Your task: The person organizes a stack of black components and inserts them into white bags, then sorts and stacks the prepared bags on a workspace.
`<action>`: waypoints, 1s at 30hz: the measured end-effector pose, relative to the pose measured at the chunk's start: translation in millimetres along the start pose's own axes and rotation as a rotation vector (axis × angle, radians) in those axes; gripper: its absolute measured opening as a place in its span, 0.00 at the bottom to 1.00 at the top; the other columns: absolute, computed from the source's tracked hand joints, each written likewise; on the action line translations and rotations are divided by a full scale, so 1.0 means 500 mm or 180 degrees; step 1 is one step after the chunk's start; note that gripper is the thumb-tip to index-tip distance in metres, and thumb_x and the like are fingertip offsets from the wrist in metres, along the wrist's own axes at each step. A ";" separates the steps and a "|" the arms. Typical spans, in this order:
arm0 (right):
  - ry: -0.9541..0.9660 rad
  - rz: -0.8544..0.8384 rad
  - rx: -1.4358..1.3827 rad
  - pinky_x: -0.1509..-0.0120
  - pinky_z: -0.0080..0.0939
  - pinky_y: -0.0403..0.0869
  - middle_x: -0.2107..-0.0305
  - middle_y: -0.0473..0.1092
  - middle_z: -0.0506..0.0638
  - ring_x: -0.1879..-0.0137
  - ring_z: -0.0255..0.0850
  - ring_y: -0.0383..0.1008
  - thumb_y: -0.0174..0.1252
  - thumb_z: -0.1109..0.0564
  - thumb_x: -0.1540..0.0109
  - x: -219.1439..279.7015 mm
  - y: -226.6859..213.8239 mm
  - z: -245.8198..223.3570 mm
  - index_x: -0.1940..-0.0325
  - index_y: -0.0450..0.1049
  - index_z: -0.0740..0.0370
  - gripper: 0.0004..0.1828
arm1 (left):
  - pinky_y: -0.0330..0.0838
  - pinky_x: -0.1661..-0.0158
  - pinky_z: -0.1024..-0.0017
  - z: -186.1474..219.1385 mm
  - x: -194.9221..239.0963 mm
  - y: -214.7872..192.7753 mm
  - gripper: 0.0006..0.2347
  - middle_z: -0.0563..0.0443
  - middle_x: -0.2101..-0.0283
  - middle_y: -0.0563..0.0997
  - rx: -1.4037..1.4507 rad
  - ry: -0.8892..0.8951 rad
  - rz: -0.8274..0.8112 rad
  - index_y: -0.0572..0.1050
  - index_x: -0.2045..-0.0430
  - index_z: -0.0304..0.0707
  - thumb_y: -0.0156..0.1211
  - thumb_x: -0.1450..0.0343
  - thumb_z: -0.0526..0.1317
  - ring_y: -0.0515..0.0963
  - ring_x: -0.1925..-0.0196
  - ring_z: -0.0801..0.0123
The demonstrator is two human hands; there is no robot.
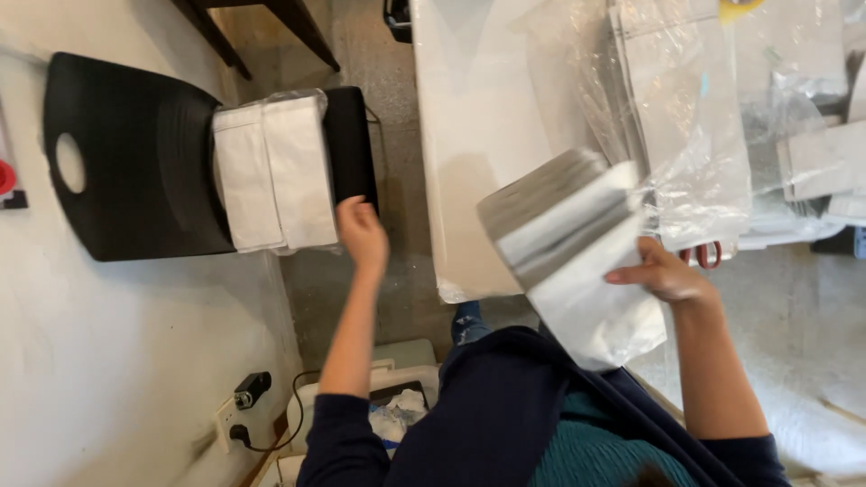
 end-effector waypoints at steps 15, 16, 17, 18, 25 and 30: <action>-0.0463 0.0569 -0.0346 0.69 0.49 0.59 0.73 0.60 0.51 0.68 0.40 0.57 0.65 0.69 0.54 0.244 -0.199 0.211 0.71 0.70 0.62 0.12 | 0.75 0.71 0.75 0.440 0.452 0.529 0.06 0.56 0.71 0.73 0.2615 -0.0465 -0.2339 0.71 0.56 0.42 0.47 0.21 0.40 0.76 0.75 0.75; -0.0446 0.0555 -0.0369 0.71 0.47 0.58 0.76 0.59 0.49 0.71 0.38 0.56 0.65 0.68 0.53 0.246 -0.194 0.220 0.74 0.70 0.60 0.12 | 0.70 0.76 0.79 0.442 0.442 0.521 0.06 0.60 0.75 0.67 0.2710 -0.0566 -0.2410 0.70 0.55 0.41 0.45 0.21 0.39 0.71 0.79 0.79; -0.0447 0.0530 -0.0384 0.74 0.45 0.57 0.78 0.58 0.48 0.74 0.37 0.54 0.65 0.68 0.53 0.238 -0.192 0.224 0.76 0.69 0.59 0.11 | 0.66 0.81 0.83 0.446 0.424 0.515 0.07 0.63 0.78 0.61 0.2809 -0.0649 -0.2468 0.68 0.54 0.41 0.42 0.20 0.39 0.67 0.83 0.82; -0.0449 0.0504 -0.0398 0.76 0.44 0.56 0.81 0.57 0.46 0.76 0.35 0.53 0.65 0.67 0.52 0.228 -0.188 0.227 0.79 0.69 0.57 0.11 | 0.66 0.81 0.83 0.434 0.415 0.504 0.07 0.63 0.78 0.61 0.2799 -0.0628 -0.2495 0.68 0.54 0.41 0.42 0.20 0.39 0.67 0.83 0.82; -0.0292 0.0411 -0.0784 0.80 0.43 0.66 0.84 0.64 0.48 0.81 0.38 0.64 0.67 0.66 0.50 0.106 -0.149 0.252 0.75 0.74 0.59 0.08 | 0.64 0.74 0.83 0.340 0.413 0.533 0.04 0.62 0.79 0.73 0.2518 -0.1181 -0.2721 0.74 0.64 0.48 0.55 0.23 0.43 0.72 0.77 0.83; 0.0065 0.0505 -0.1264 0.64 0.57 0.81 0.66 0.78 0.60 0.64 0.54 0.83 0.69 0.65 0.48 0.038 -0.109 0.232 0.47 0.74 0.68 0.24 | 0.71 0.68 0.79 0.363 0.444 0.535 0.06 0.56 0.74 0.81 0.3170 -0.2474 -0.2527 0.74 0.70 0.48 0.60 0.26 0.45 0.81 0.72 0.77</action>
Point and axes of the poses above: each hand's wrist, its own x-axis away from the middle knuckle, its own y-axis out of the palm, z = x × y, the point moved 10 cm from there along -x, towards the middle knuckle
